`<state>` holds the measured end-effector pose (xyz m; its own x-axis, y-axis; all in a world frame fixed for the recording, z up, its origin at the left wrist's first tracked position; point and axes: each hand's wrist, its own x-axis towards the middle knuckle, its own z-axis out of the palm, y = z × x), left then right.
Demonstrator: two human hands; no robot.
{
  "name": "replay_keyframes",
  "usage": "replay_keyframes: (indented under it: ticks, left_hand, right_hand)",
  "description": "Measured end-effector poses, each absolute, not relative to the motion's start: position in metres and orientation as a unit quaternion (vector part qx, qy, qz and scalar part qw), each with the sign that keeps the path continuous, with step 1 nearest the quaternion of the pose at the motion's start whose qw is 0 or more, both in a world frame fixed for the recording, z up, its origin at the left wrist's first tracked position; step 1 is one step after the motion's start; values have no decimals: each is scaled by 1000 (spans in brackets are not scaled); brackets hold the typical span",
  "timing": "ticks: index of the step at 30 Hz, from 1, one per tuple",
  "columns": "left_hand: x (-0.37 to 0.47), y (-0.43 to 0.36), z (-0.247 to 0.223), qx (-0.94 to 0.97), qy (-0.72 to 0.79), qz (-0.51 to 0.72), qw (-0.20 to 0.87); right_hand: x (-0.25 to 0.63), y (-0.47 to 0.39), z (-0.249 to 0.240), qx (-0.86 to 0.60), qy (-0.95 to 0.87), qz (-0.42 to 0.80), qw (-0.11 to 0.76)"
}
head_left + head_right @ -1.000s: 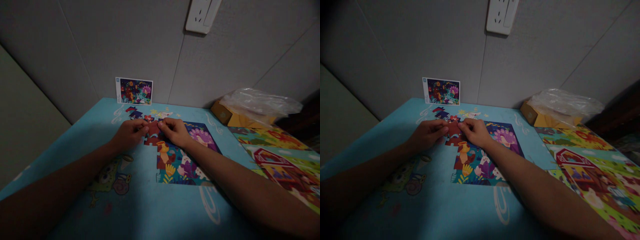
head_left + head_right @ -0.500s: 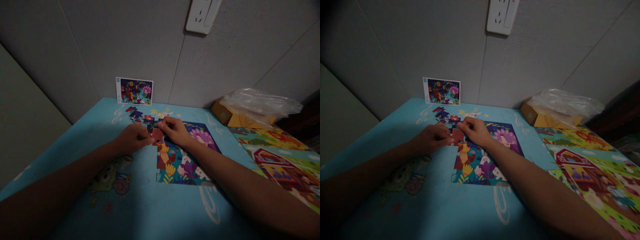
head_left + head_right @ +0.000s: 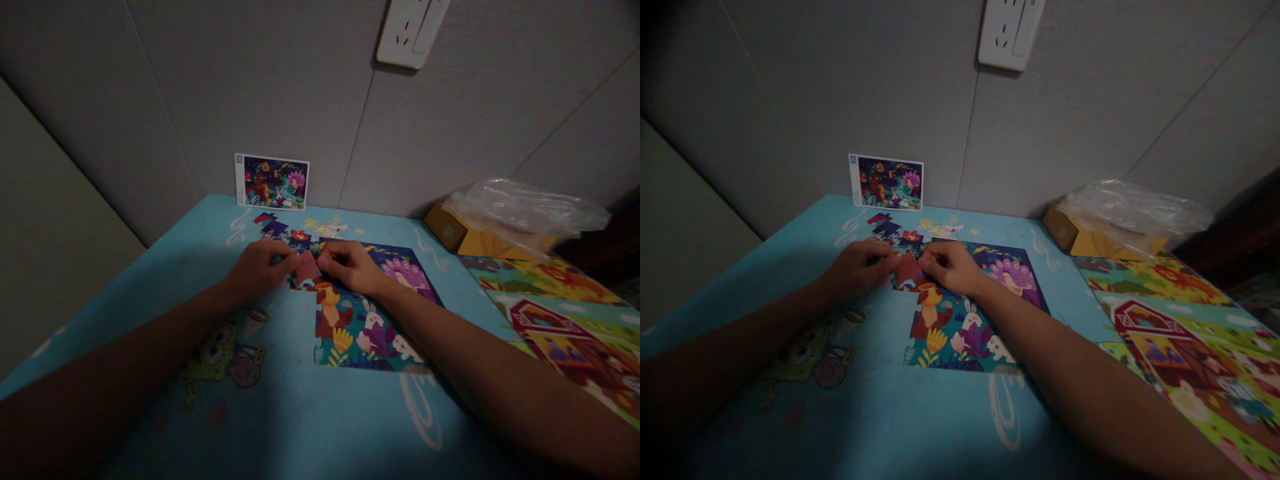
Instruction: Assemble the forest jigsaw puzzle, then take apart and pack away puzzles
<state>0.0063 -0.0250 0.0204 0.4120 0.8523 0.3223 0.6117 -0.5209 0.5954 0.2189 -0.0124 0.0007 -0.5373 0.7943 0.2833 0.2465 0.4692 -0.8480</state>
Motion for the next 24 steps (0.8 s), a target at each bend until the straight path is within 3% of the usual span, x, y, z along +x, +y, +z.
replay_keyframes:
  ticks: [5,17,24]
  left_hand:
    - [8,-27,19,802,447,332,218]
    - [9,-28,17,803,408,339,270]
    - [0,-27,29,824,371,269,335]
  right_hand:
    - [221,-14,3,-324,-819,375,290]
    - [218,-13,2,-342,-806,371,310]
    - [218,-11,2,-372,-776,366,354]
